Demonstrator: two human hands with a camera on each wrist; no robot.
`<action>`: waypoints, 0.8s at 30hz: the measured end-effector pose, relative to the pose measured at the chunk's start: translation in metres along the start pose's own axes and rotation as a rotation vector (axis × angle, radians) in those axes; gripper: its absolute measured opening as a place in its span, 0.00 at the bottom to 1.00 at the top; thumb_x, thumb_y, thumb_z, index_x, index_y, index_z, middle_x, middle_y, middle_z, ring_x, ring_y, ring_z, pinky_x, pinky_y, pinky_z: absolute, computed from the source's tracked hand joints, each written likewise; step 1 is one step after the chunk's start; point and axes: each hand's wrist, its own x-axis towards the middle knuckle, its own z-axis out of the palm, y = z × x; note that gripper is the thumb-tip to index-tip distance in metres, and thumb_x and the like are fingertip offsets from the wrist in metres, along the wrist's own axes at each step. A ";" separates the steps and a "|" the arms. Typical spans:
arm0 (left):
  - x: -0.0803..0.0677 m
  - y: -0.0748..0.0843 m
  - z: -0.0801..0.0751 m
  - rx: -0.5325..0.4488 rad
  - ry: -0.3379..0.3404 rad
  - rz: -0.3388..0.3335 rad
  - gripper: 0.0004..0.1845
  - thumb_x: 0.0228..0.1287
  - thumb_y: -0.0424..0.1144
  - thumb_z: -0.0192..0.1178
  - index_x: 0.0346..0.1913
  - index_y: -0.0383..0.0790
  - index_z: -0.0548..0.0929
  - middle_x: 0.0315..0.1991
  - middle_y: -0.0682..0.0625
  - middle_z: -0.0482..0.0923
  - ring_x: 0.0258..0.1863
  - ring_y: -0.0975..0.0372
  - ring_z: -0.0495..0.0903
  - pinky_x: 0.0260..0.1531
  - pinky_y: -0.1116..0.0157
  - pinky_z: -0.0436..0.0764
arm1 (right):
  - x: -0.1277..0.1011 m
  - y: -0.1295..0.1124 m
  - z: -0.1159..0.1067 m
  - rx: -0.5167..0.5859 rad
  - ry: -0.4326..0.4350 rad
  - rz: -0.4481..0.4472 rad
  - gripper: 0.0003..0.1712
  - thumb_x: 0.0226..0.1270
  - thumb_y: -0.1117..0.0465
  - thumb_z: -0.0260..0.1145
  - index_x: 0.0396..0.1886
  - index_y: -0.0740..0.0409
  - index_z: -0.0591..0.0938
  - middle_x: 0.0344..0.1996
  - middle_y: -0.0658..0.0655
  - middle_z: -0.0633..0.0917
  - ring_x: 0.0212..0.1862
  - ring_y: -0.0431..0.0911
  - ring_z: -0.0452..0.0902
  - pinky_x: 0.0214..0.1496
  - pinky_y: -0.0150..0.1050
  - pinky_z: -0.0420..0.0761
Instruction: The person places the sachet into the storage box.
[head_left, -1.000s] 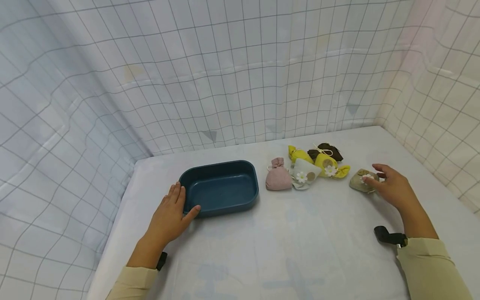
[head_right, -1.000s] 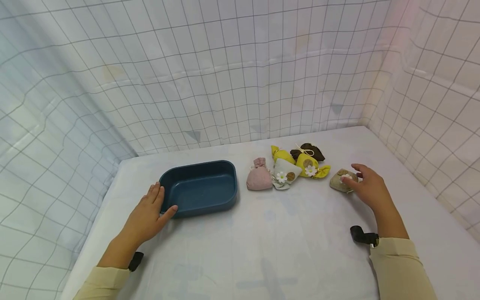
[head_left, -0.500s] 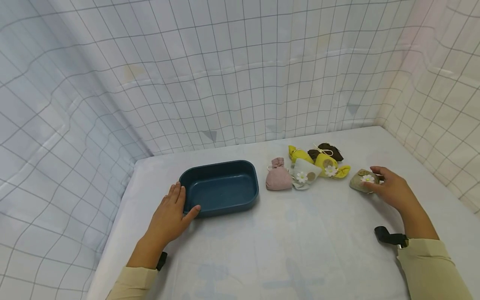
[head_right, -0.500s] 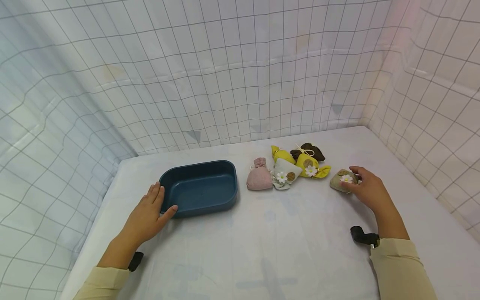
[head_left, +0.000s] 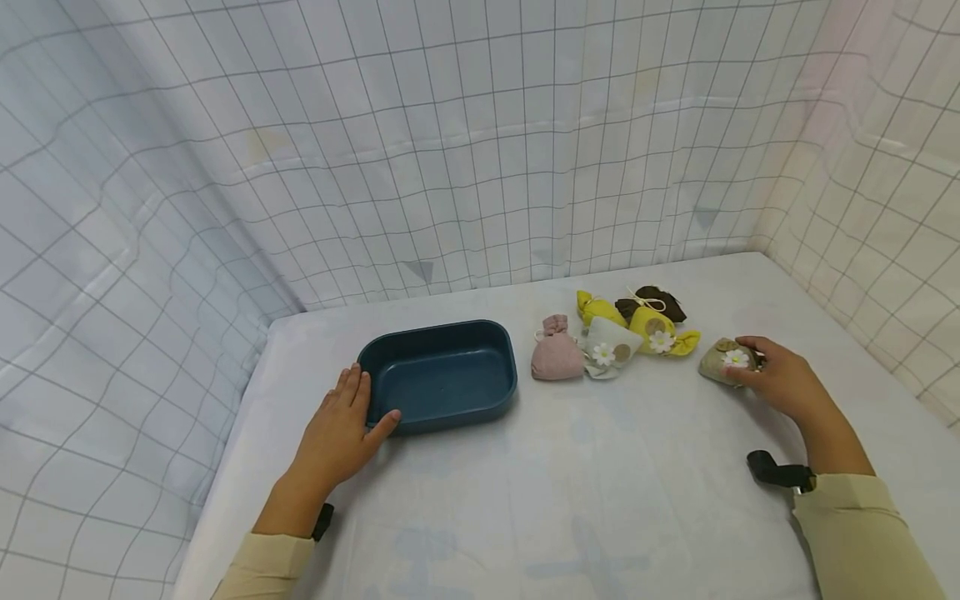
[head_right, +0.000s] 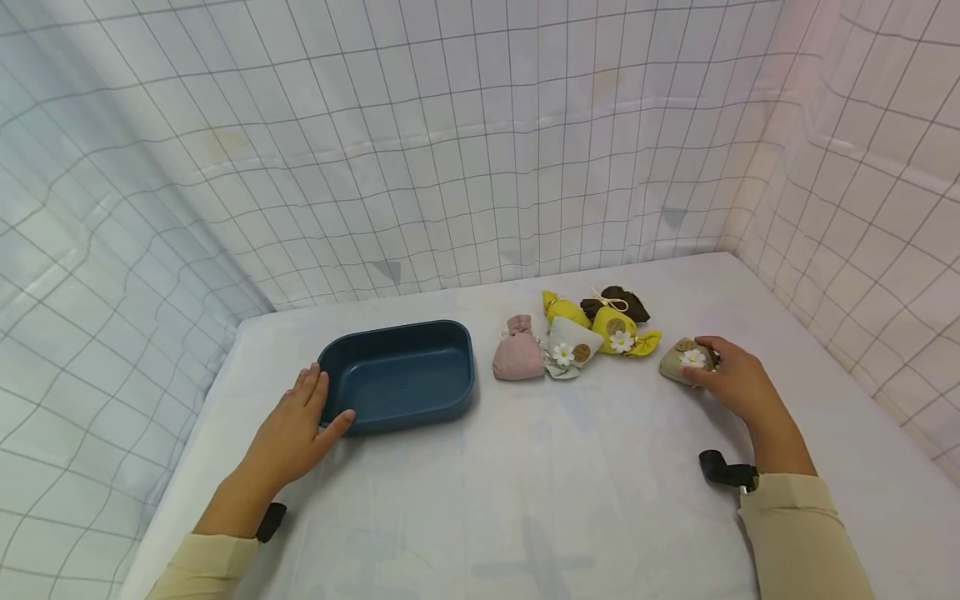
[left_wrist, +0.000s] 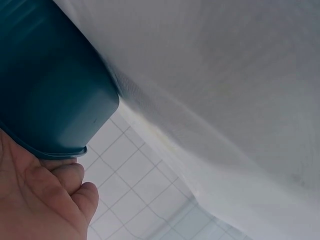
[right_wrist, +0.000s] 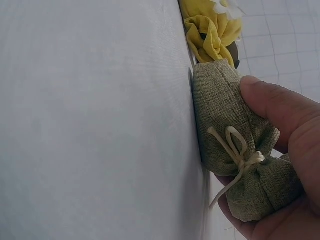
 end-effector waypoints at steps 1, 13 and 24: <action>0.000 0.000 0.000 0.001 0.000 0.001 0.51 0.72 0.66 0.47 0.75 0.22 0.51 0.77 0.31 0.43 0.76 0.41 0.43 0.70 0.40 0.51 | 0.000 0.000 0.000 -0.001 0.005 0.003 0.46 0.68 0.42 0.66 0.72 0.69 0.62 0.62 0.80 0.68 0.60 0.72 0.64 0.54 0.69 0.68; 0.000 0.002 -0.001 -0.004 -0.006 -0.002 0.51 0.72 0.66 0.47 0.75 0.22 0.50 0.77 0.31 0.43 0.76 0.40 0.43 0.70 0.40 0.51 | 0.000 -0.003 0.001 0.035 0.065 0.009 0.42 0.68 0.39 0.64 0.68 0.65 0.68 0.58 0.75 0.73 0.54 0.67 0.68 0.46 0.60 0.73; 0.000 0.001 -0.001 -0.007 -0.008 -0.002 0.51 0.73 0.66 0.47 0.75 0.22 0.50 0.77 0.30 0.43 0.76 0.40 0.43 0.70 0.40 0.51 | 0.002 -0.014 -0.001 -0.008 0.074 -0.057 0.43 0.68 0.37 0.64 0.67 0.66 0.70 0.62 0.78 0.71 0.59 0.70 0.67 0.51 0.66 0.71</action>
